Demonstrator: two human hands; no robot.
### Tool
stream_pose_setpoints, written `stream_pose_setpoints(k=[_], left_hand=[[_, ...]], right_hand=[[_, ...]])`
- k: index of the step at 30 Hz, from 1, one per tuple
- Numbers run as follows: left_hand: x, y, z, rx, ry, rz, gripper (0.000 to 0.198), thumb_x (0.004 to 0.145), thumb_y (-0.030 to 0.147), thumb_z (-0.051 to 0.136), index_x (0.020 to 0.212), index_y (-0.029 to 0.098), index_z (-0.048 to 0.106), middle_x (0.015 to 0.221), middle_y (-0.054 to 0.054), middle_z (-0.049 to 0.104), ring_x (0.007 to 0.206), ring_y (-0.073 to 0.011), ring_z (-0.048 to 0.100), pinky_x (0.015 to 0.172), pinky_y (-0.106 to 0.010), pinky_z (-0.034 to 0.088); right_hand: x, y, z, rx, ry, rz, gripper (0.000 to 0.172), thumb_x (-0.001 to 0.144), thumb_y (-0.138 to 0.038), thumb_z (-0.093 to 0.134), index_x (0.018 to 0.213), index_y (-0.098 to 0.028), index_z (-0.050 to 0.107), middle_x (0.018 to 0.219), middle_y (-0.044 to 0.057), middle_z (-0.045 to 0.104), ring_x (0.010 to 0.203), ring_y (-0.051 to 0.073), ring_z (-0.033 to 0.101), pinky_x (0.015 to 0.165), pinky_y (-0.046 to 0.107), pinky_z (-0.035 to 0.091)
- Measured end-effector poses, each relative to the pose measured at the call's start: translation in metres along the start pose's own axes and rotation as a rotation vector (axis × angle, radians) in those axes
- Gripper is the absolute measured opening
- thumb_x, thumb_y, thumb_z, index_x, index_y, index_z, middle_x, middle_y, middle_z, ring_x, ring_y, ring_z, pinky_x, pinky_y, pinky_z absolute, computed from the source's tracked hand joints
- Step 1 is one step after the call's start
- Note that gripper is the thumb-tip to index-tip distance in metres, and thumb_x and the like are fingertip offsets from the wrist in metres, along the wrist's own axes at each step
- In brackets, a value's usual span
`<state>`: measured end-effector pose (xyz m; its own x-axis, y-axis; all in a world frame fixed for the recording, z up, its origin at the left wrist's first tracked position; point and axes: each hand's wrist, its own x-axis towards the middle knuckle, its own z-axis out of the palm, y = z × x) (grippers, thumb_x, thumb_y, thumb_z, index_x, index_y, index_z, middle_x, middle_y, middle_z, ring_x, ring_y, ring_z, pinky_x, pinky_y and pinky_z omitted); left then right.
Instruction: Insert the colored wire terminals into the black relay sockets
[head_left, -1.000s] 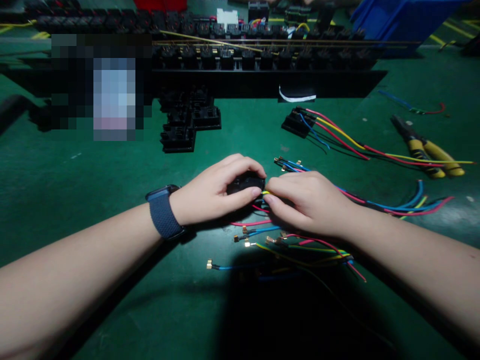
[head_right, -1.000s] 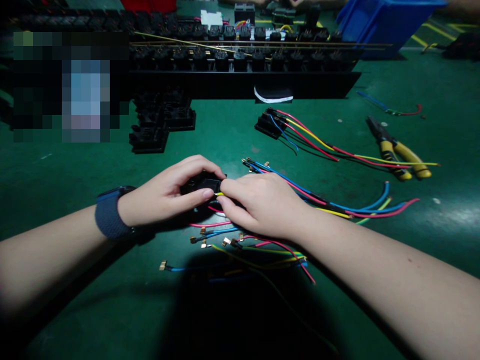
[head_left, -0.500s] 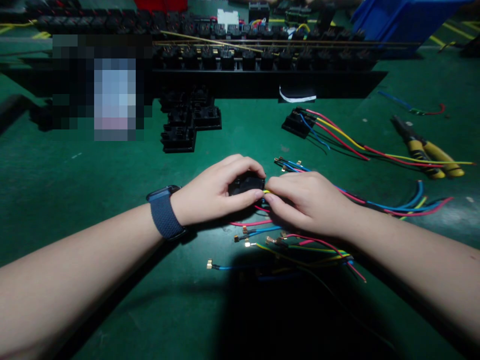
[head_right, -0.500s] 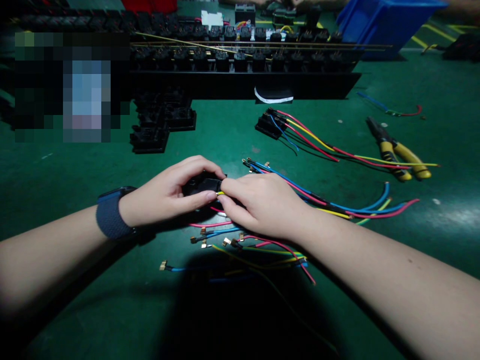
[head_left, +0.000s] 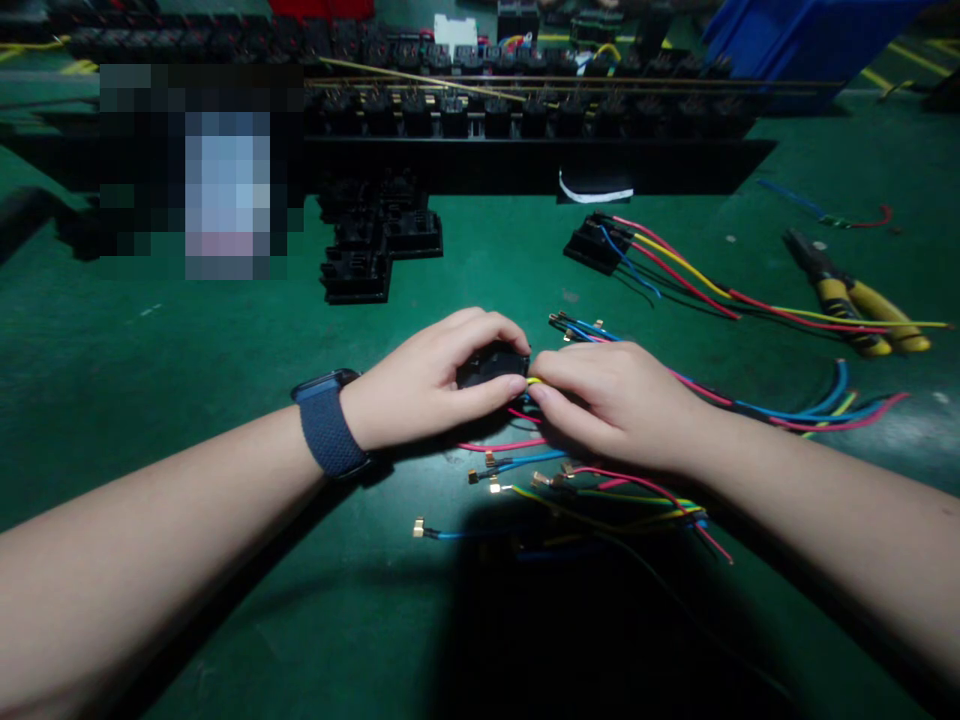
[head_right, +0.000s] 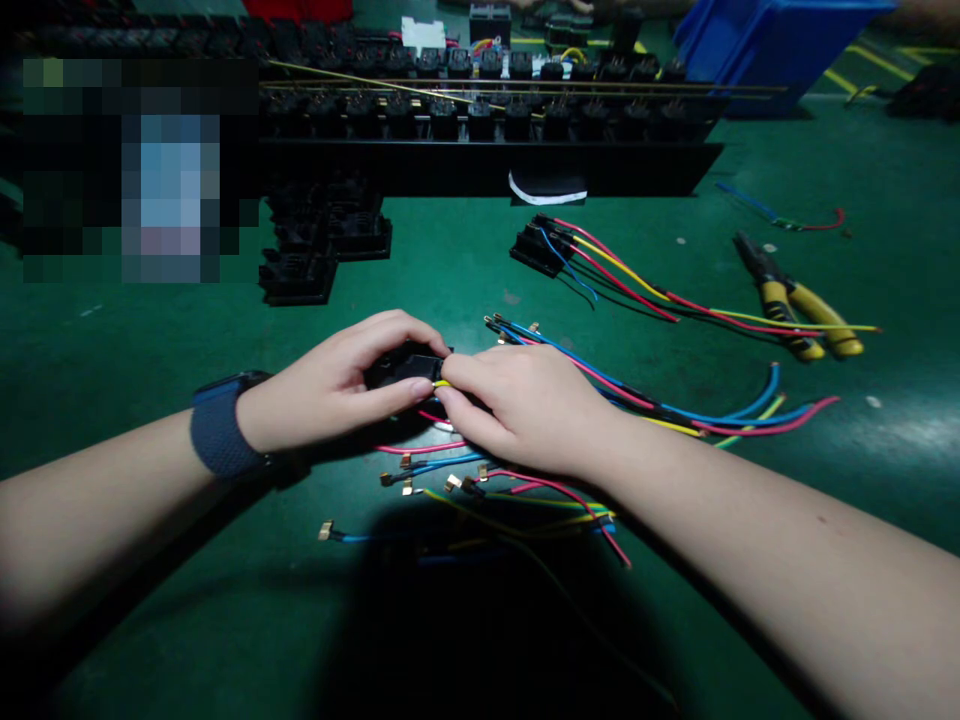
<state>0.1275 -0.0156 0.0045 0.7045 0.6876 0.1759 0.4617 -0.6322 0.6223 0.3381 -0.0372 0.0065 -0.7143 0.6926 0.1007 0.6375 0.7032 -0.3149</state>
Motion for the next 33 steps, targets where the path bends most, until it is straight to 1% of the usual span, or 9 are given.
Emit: stream_pose_setpoints(k=[6,11,19,33], left_hand=[[0.0008,-0.0006,-0.0005,0.003,0.001,0.000,0.029,0.089,0.040,0.054,0.107,0.018,0.055,0.104,-0.003,0.060,0.096,-0.0155,0.055,0.086,-0.026,0.043],[0.0005,-0.0010,-0.0001,-0.009,-0.017,0.011,0.029,0.089,0.039,0.054,0.108,0.017,0.056,0.104,-0.002,0.060,0.096,-0.0149,0.055,0.087,-0.025,0.042],[0.0009,-0.0019,0.0007,-0.011,-0.012,0.019,0.029,0.089,0.038,0.055,0.107,0.016,0.056,0.103,-0.002,0.060,0.095,-0.0143,0.055,0.086,-0.024,0.042],[0.0008,-0.0013,0.0003,-0.022,-0.010,0.012,0.030,0.089,0.039,0.055,0.108,0.015,0.057,0.103,-0.002,0.060,0.096,-0.0140,0.056,0.086,-0.023,0.042]], right_hand=[[-0.0003,-0.0003,-0.0001,0.003,0.001,0.006,0.027,0.094,-0.031,0.034,0.073,-0.019,0.046,0.066,-0.001,0.050,0.061,0.013,0.045,0.061,0.026,0.028],[-0.0005,0.0007,0.0002,0.013,0.005,-0.022,0.028,0.094,-0.031,0.034,0.072,-0.019,0.046,0.065,-0.001,0.048,0.061,0.012,0.044,0.062,0.026,0.029],[-0.0003,-0.0005,-0.0005,0.019,-0.012,0.003,0.027,0.093,-0.031,0.034,0.073,-0.019,0.047,0.065,-0.001,0.048,0.062,0.013,0.045,0.062,0.026,0.030],[0.0011,-0.0008,-0.0017,0.013,-0.014,-0.005,0.028,0.093,-0.030,0.033,0.072,-0.019,0.047,0.065,0.000,0.049,0.062,0.013,0.046,0.061,0.026,0.029]])
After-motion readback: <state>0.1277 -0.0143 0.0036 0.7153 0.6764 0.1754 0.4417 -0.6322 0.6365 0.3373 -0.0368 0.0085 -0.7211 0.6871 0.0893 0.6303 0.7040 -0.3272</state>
